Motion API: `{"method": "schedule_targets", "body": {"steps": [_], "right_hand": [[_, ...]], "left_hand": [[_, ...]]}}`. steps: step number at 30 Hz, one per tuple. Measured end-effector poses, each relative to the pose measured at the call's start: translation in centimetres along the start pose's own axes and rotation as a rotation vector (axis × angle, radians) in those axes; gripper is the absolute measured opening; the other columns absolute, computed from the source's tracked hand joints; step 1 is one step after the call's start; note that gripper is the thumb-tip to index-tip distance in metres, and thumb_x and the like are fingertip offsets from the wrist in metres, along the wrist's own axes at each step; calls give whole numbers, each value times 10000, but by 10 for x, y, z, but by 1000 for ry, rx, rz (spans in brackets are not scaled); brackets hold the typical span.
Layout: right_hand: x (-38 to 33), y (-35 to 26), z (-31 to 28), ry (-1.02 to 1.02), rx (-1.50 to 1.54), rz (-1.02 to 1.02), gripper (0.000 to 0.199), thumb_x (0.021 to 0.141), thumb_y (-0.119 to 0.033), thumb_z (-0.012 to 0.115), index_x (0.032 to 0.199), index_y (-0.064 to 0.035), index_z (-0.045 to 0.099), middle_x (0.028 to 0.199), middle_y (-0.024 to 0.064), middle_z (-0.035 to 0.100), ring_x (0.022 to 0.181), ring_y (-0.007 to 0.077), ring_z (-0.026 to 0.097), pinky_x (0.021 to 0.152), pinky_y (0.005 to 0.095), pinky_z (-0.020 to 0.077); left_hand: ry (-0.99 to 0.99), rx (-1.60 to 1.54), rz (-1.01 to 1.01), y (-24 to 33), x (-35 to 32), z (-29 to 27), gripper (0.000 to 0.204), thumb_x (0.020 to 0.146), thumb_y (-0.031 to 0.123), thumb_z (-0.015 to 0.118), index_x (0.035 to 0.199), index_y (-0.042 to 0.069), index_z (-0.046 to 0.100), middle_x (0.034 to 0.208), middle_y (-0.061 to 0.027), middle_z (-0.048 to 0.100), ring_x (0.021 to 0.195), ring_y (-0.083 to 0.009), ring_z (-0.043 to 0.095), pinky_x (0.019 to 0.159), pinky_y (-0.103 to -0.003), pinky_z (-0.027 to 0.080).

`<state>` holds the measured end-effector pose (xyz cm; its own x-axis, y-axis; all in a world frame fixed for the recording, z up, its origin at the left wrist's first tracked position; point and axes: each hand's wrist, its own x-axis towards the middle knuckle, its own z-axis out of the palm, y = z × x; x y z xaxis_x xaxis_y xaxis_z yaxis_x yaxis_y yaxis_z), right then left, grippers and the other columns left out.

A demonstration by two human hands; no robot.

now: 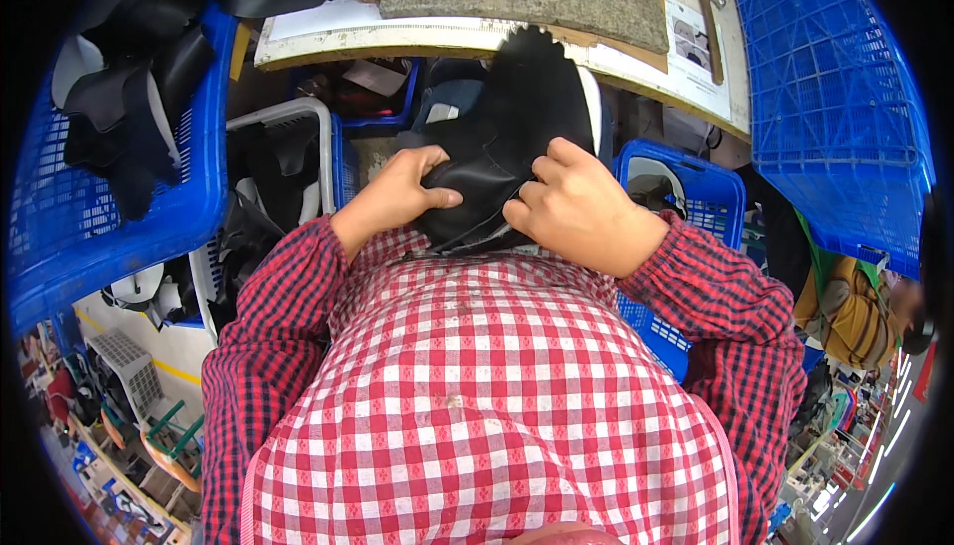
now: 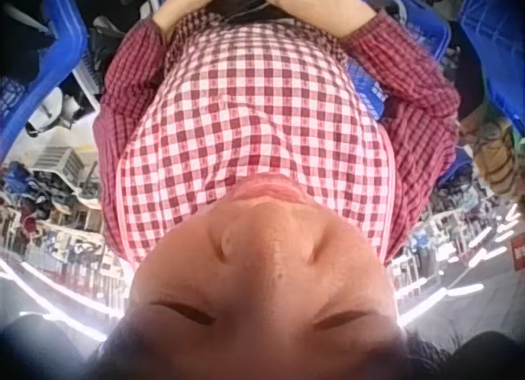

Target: The person repeatedly picks up black and white shoe components from a blue basket, aligns the edges by hand, and places them on the workbench. The person handles the parts one at a time, turning them over to check alignment before setting them down.

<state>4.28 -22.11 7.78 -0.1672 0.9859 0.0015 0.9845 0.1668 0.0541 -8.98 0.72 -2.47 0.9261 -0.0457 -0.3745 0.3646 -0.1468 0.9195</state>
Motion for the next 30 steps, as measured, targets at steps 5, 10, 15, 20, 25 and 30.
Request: {"method": "schedule_targets", "body": {"steps": [5, 10, 15, 20, 25, 30], "right_hand": [[-2, -6, 8, 89, -29, 80, 101, 763, -182, 688, 713, -133, 616, 634, 0, 581, 711, 175, 584, 775, 330, 442], [-3, -2, 9, 83, 131, 147, 126, 771, -233, 754, 770, -138, 672, 643, 36, 622, 686, 200, 633, 744, 351, 468], [-29, 22, 27, 59, 1198, 623, 264, 852, -213, 867, 1005, -57, 720, 865, 96, 780, 782, 188, 746, 738, 326, 568], [-45, 3, 52, 159, 1788, 980, 259, 908, -121, 848, 1065, -8, 676, 912, 56, 770, 828, 76, 687, 745, 233, 540], [-43, -6, 64, 246, 1834, 1106, 260, 913, -130, 845, 1058, -12, 666, 869, 44, 751, 796, 65, 674, 731, 220, 528], [-45, -5, 71, 291, 1980, 1078, 251, 910, -166, 856, 1002, -10, 681, 819, 34, 735, 732, 59, 646, 677, 214, 510]], "left_hand": [[284, 617, 332, 58, -3, -10, 406, 852, 71, 798, 1245, 44, 699, 1160, -99, 692, 1148, -265, 630, 979, -378, 510], [-188, 287, 279, 76, 10, 12, 242, 939, 26, 664, 1170, -22, 718, 1057, -197, 766, 965, -272, 755, 857, -370, 585], [-104, -92, -26, 52, 13, 27, 251, 997, -39, 608, 1225, -58, 712, 1085, -101, 767, 989, -108, 699, 893, -281, 562], [-72, -233, 41, 47, 8, 36, 262, 1012, -36, 606, 1252, -66, 705, 1139, -85, 760, 1031, -109, 700, 933, -258, 560], [-100, -87, -8, 59, 15, 32, 272, 1002, -43, 621, 1259, -59, 707, 1124, -81, 765, 1014, -105, 705, 920, -250, 564], [-105, -85, -16, 60, 19, 31, 260, 989, -47, 639, 1236, -64, 719, 1089, -72, 776, 991, -102, 712, 908, -245, 569]]}}
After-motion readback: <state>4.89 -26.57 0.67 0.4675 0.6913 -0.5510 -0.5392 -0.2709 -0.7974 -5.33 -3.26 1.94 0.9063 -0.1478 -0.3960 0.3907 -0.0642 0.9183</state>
